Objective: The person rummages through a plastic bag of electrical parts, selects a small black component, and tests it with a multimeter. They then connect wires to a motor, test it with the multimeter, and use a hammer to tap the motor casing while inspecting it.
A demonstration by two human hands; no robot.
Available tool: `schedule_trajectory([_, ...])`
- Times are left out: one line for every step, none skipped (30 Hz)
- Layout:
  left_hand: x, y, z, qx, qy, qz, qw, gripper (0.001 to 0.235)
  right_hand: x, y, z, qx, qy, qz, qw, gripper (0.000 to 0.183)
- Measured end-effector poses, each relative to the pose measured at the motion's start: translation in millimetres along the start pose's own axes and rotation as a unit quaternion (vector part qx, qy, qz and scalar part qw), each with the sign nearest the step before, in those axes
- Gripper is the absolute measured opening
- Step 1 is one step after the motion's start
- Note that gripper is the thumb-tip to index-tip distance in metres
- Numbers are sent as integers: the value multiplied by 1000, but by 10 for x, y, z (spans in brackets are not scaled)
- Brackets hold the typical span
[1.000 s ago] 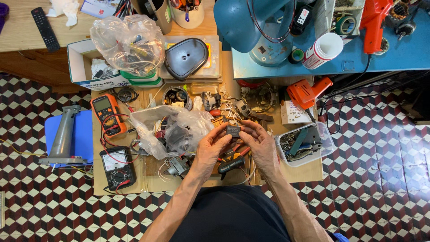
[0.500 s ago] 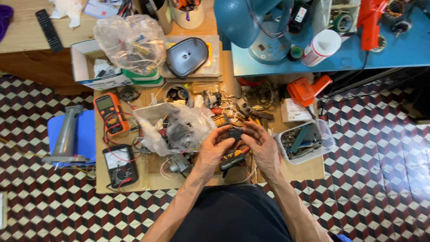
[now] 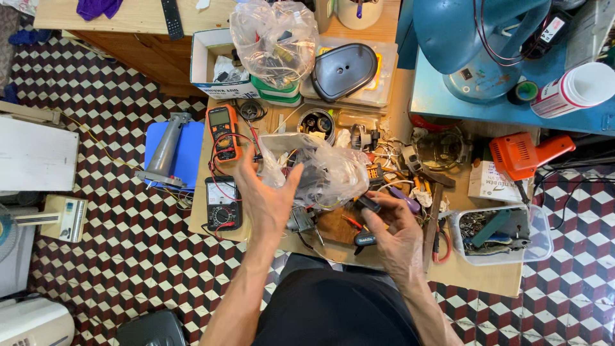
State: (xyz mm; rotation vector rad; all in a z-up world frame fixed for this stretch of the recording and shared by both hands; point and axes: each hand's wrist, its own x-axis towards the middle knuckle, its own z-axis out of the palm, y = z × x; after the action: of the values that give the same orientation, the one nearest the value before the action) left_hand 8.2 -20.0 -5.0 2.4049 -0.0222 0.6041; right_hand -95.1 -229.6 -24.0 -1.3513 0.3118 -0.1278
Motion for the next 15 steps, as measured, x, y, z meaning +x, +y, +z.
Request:
schedule_trajectory([156,-140,32,52,-34,-5,998,86,18,-9,94,-27,-21,9,999,28])
schedule_trajectory([255,-263,68,102,-68,-10,992,87,48,-3,181,-55,-41,19,997,26])
schedule_trajectory([299,-384,67,64,-117,-113,985,70,87,26,281,-84,-62,29,994,25])
schedule_trajectory([338,-508,51,27,-164,-215,962,54,148,84,401,-117,-73,42,990,26])
schedule_trajectory([358,-621,32,-11,-210,-313,926,42,239,174,536,-151,-84,55,983,27])
schedule_trajectory([325,-711,-11,-41,-203,-335,919,40,336,283,662,-185,-95,70,976,28])
schedule_trajectory([256,-785,-89,-70,-195,-356,911,39,445,419,811,-185,-101,42,977,29])
schedule_trajectory([173,-844,-168,-99,-183,-378,902,39,559,565,941,-186,-111,15,976,29])
schedule_trajectory([102,-883,-212,-146,-179,-386,893,38,667,714,1037,-215,-142,15,966,30])
schedule_trajectory([61,-916,-242,-193,-174,-391,883,36,783,868,1148,-243,-171,13,955,31])
schedule_trajectory([53,-948,-264,-239,-168,-394,871,35,878,1017,1244,-270,-200,10,942,33])
schedule_trajectory([94,-980,-263,-287,-158,-413,850,32,950,1147,1284,-314,-192,-36,929,32])
schedule_trajectory([148,-1012,-266,-333,-147,-431,825,30,1015,1262,1288,-358,-183,-81,912,31])
schedule_trajectory([153,-1020,-253,-381,-135,-454,794,27,1039,1356,1220,-406,-175,-122,889,30])
schedule_trajectory([163,-1029,-245,-371,-146,-430,810,28,1057,1427,1147,-220,-106,48,969,30])
